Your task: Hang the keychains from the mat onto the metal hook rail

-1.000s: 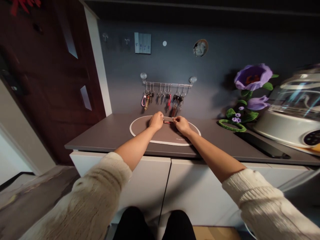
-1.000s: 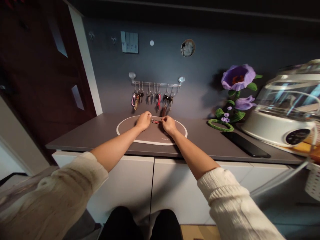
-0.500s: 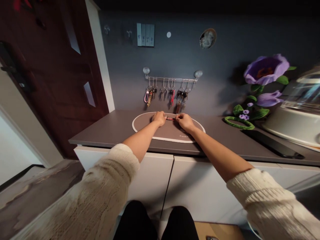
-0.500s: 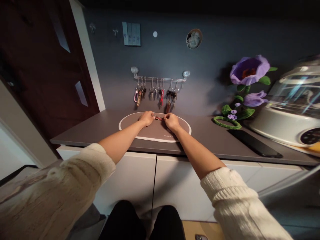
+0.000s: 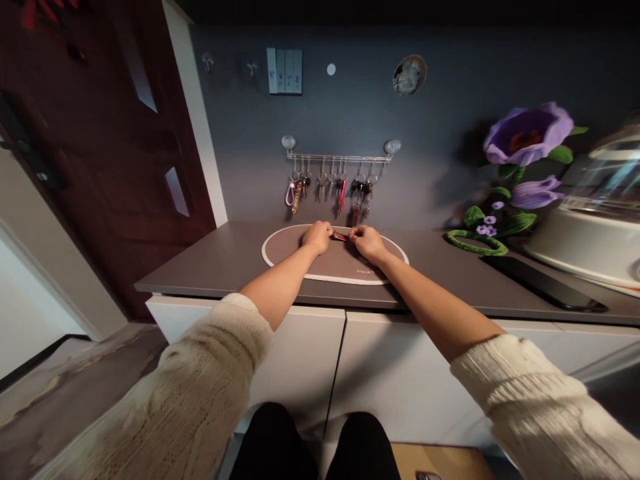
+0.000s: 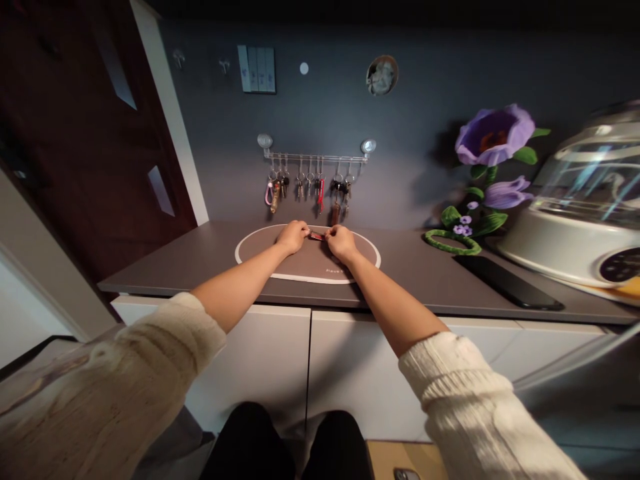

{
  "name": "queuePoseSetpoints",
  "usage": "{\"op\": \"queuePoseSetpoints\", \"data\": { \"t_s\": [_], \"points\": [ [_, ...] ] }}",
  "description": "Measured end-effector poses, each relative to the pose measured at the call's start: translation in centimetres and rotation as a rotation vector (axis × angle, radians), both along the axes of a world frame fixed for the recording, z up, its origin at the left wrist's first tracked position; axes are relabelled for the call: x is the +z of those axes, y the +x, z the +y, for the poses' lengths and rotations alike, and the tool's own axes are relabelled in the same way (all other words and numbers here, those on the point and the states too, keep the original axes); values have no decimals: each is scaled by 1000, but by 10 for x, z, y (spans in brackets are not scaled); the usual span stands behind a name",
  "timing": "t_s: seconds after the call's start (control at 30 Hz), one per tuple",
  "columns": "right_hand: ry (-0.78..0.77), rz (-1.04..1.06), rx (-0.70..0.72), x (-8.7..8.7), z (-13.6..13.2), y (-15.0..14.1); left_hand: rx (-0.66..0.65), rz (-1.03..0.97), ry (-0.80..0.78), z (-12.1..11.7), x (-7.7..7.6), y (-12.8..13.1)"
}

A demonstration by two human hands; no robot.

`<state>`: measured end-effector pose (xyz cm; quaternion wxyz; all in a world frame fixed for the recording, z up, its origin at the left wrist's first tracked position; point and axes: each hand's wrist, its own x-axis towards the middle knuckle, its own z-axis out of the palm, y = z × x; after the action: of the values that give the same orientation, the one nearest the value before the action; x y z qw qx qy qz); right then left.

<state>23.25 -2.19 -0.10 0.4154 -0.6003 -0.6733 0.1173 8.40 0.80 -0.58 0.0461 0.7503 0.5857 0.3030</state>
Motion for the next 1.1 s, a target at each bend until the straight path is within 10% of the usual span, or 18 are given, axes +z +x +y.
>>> {"op": "queuePoseSetpoints", "data": {
  "t_s": [1.1],
  "points": [
    [116, 97, 218, 6, -8, -5, -236, 5, 284, -18, 6, 6]
  ]
}}
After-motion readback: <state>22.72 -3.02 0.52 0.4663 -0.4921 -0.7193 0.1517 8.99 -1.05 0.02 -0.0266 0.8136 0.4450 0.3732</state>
